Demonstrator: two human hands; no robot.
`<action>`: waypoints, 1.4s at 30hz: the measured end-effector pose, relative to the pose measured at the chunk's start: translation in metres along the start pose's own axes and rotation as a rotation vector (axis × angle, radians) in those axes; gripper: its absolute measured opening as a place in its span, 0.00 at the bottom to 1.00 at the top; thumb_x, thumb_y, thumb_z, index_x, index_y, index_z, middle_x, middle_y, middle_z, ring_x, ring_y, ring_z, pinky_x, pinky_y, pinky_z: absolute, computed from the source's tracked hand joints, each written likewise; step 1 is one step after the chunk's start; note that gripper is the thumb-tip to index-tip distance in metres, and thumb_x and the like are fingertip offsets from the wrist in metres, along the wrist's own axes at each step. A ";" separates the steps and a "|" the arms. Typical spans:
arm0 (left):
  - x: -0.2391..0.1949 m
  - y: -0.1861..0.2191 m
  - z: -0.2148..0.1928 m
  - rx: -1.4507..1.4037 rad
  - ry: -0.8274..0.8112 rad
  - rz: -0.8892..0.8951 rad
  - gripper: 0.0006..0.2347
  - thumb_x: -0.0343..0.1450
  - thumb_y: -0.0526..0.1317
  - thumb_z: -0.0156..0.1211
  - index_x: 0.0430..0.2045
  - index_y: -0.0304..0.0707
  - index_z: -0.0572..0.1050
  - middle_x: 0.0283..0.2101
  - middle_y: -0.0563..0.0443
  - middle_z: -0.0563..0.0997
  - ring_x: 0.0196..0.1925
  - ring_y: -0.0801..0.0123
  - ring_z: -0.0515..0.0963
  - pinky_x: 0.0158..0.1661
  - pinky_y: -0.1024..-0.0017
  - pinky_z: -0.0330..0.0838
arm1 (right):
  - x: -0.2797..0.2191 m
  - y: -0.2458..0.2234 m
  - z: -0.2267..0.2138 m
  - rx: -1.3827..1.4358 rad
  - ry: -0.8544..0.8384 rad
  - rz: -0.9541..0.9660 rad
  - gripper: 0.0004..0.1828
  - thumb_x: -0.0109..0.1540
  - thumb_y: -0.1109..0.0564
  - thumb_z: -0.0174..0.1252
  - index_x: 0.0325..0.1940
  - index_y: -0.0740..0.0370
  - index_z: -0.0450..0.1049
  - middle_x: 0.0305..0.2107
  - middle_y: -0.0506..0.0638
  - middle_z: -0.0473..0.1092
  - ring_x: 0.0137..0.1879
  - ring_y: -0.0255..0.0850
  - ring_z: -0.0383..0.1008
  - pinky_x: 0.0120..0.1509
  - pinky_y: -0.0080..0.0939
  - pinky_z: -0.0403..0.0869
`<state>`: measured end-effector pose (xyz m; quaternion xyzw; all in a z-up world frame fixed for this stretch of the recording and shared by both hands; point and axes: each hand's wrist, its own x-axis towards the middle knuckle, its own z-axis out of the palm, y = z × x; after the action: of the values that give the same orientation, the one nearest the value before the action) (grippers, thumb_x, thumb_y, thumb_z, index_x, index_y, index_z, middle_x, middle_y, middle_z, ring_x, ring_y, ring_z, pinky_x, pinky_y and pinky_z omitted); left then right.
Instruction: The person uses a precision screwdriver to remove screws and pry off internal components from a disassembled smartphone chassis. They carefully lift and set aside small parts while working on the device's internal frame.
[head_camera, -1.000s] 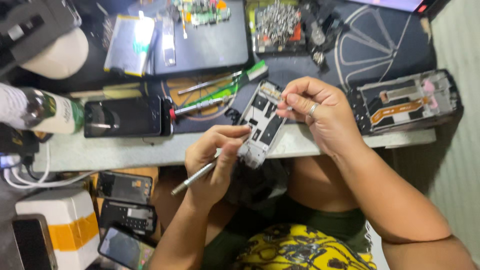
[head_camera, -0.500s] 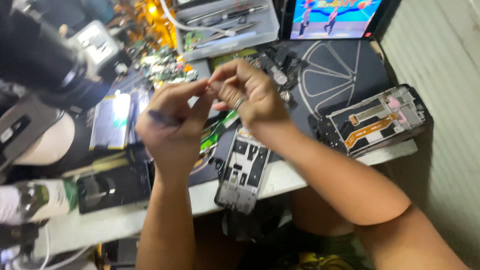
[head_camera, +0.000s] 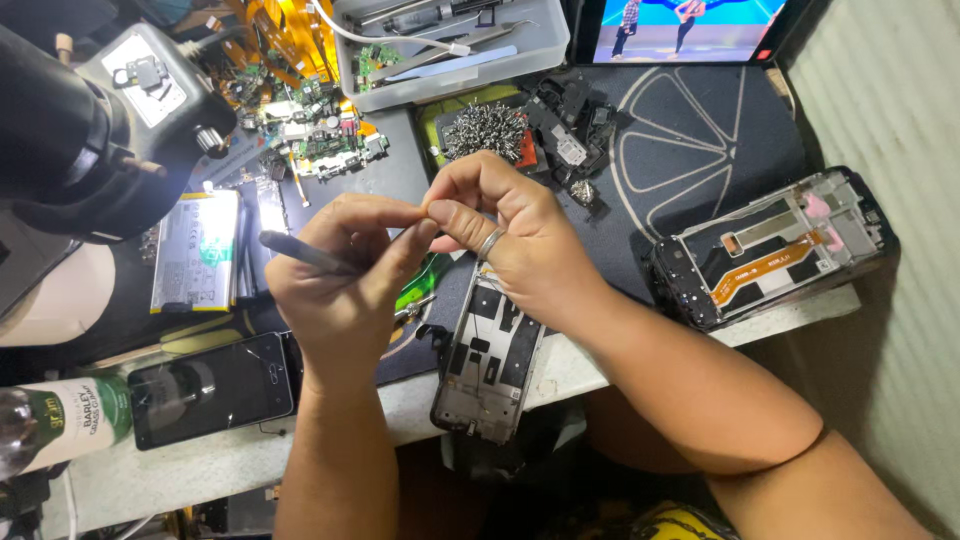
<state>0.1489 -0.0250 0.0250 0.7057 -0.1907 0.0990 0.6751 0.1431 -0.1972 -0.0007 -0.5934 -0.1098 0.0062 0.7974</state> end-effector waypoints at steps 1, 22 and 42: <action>-0.001 0.000 -0.001 0.026 -0.002 0.006 0.04 0.73 0.27 0.71 0.36 0.28 0.80 0.29 0.59 0.76 0.23 0.89 0.64 0.25 0.86 0.52 | 0.000 0.000 -0.001 0.021 -0.009 0.019 0.09 0.71 0.54 0.56 0.51 0.60 0.70 0.42 0.43 0.72 0.51 0.31 0.75 0.56 0.36 0.79; 0.008 -0.005 -0.004 -0.286 -0.028 -0.371 0.04 0.71 0.28 0.66 0.36 0.25 0.78 0.30 0.49 0.84 0.20 0.86 0.71 0.19 0.85 0.57 | 0.003 0.000 -0.003 0.219 0.042 0.183 0.10 0.70 0.55 0.56 0.51 0.64 0.73 0.41 0.46 0.73 0.49 0.35 0.78 0.54 0.43 0.82; 0.013 -0.014 -0.007 -0.538 -0.057 -0.597 0.08 0.69 0.32 0.68 0.36 0.25 0.80 0.28 0.49 0.82 0.15 0.87 0.63 0.14 0.82 0.53 | 0.009 -0.002 -0.010 0.525 0.054 0.454 0.05 0.67 0.59 0.55 0.44 0.63 0.71 0.37 0.54 0.74 0.45 0.44 0.78 0.51 0.56 0.80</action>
<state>0.1675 -0.0193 0.0176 0.5308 -0.0149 -0.1744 0.8292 0.1535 -0.2063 -0.0001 -0.3775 0.0515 0.1959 0.9036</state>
